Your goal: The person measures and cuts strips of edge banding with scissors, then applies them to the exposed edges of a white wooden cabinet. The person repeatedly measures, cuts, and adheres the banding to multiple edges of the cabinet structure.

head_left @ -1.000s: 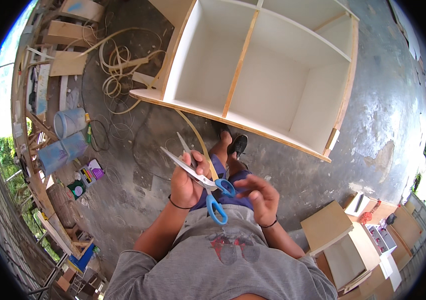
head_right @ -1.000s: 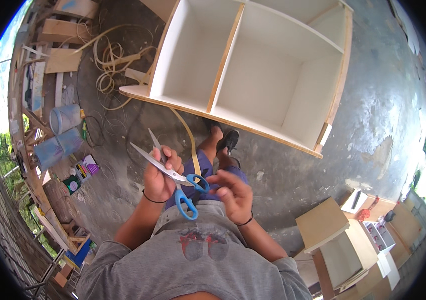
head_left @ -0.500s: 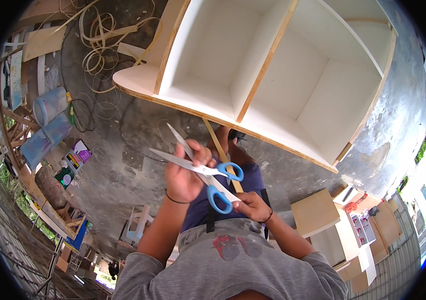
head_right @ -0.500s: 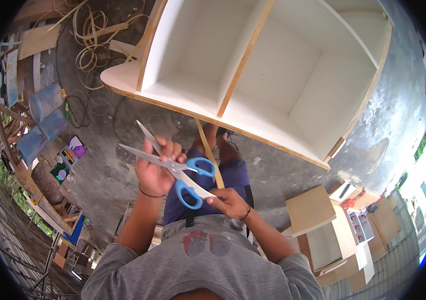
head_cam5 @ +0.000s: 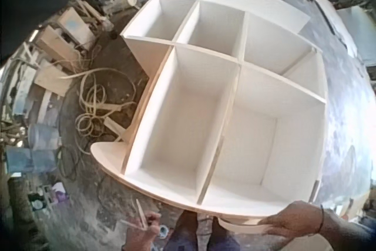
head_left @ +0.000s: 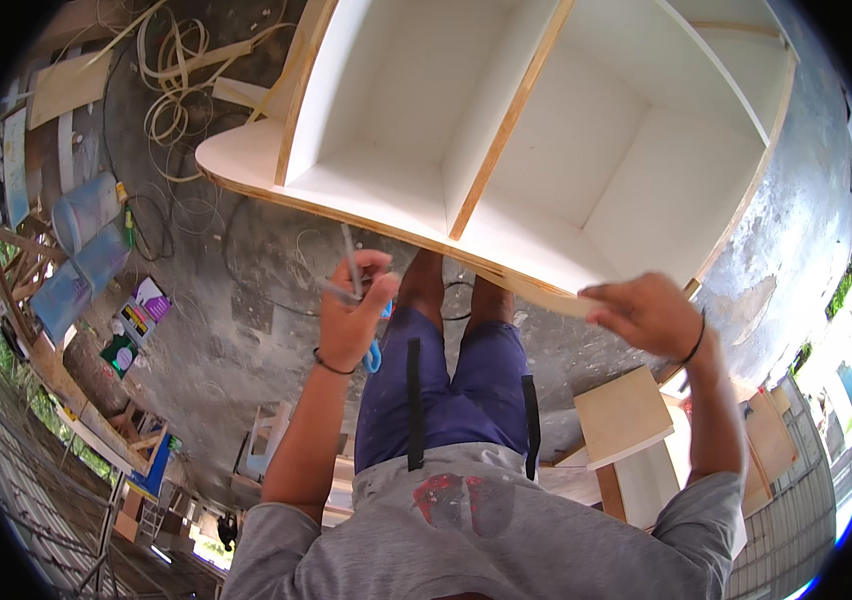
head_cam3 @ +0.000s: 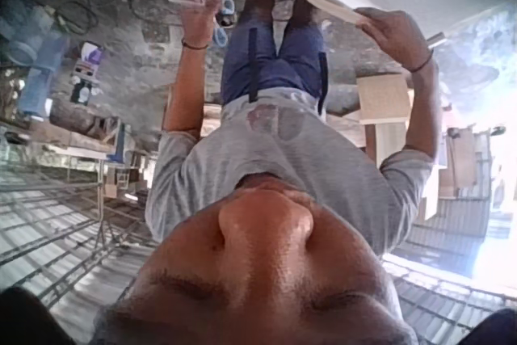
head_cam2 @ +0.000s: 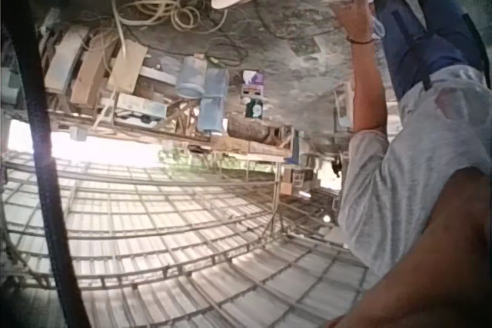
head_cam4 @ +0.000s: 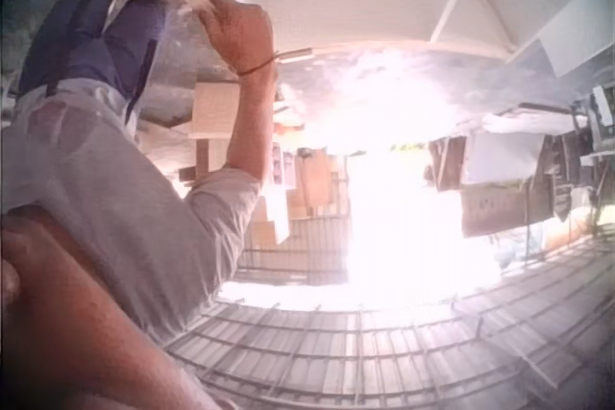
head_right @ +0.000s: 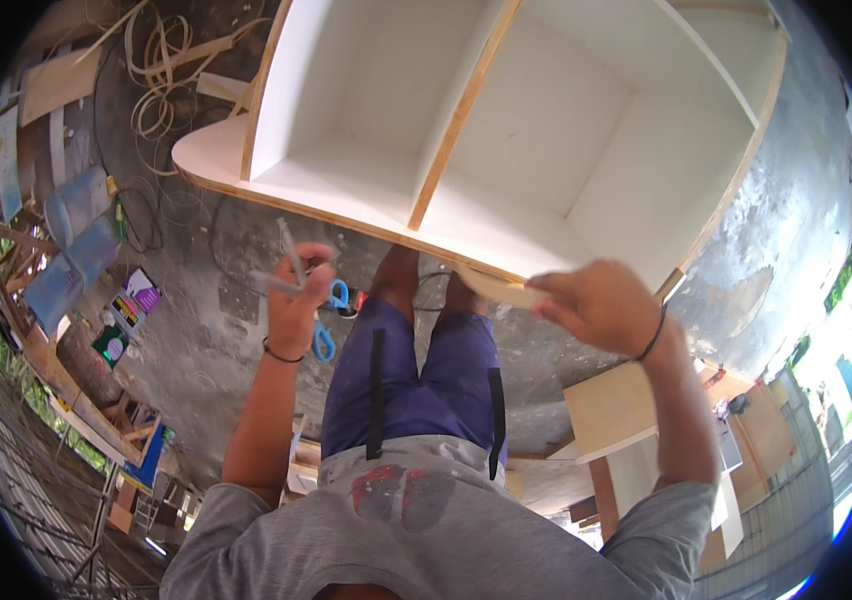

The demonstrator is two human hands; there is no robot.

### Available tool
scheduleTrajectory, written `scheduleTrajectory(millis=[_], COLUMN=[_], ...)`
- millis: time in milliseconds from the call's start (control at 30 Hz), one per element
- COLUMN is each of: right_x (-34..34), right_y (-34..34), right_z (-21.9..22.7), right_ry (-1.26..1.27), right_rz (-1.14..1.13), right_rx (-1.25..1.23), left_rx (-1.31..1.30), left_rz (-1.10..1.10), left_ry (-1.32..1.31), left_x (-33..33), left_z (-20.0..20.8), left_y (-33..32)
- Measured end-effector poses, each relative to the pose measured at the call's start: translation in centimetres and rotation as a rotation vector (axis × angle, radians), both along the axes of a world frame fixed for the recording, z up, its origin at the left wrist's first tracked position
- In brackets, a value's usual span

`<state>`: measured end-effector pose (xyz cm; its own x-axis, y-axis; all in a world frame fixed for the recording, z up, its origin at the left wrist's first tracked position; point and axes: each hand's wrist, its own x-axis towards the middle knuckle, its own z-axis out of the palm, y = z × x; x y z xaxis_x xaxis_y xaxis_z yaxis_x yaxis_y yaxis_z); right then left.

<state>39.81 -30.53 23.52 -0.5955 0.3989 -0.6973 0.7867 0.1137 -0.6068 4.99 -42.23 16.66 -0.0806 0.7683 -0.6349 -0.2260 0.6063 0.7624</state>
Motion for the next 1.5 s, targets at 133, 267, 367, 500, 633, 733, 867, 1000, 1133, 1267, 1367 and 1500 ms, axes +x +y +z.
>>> scheduleTrajectory(millis=[133, 267, 367, 500, 633, 733, 867, 1000, 1133, 1267, 1367, 1500], right_x=[-2.7, -7.4, -10.0, -9.9, -9.0, -8.9, -10.0, -11.0, -10.8, -11.5, -11.7, -13.2], right_y=[6.3, 11.3, 12.7, 13.1, 11.7, 11.6, 10.7, 10.6, 10.4, 10.1, 10.0, 10.0], right_z=[-3.2, -6.8, -8.2, -11.0, -14.0, -15.0, -15.5, -16.2, -17.0, -17.2, -17.7, -16.7], right_ry=[0.063, 0.111, 0.028, -0.012, 0.074, 0.151, 0.086, 0.09, 0.111, 0.105, 0.127, 0.054], right_rz=[0.33, 0.519, 0.548, 0.488, 0.377, 0.405, 0.505, 0.6, 0.598, 0.619, 0.623, 0.685], right_rx=[0.103, 0.233, 0.186, 0.164, 0.293, 0.315, 0.32, 0.374, 0.442, 0.47, 0.504, 0.427], left_rx=[-0.05, 0.146, 0.061, -0.071, -0.069, -0.122, -0.207, -0.305, -0.213, -0.273, -0.367, -0.291], left_rz=[-0.322, -0.607, -0.752, -0.749, -0.736, -0.81, -0.874, -0.772, -0.347, -0.067, 0.036, 0.11], left_ry=[0.295, 0.385, 0.322, 0.246, 0.325, 0.327, 0.296, 0.287, 0.282, 0.211, 0.236, 0.256], left_x=[3.4, 5.5, 5.9, 6.5, 6.4, 5.5, 5.4, 4.9, 3.9, 4.5, 5.6, 6.4], left_z=[-1.4, -4.0, -6.3, -7.9, -9.4, -9.5, -9.1, -9.3, -8.7, -8.0, -6.8, -7.6], left_y=[2.5, 7.8, 11.1, 11.4, 11.8, 12.6, 11.6, 9.7, 6.5, 1.3, -2.1, -5.5])
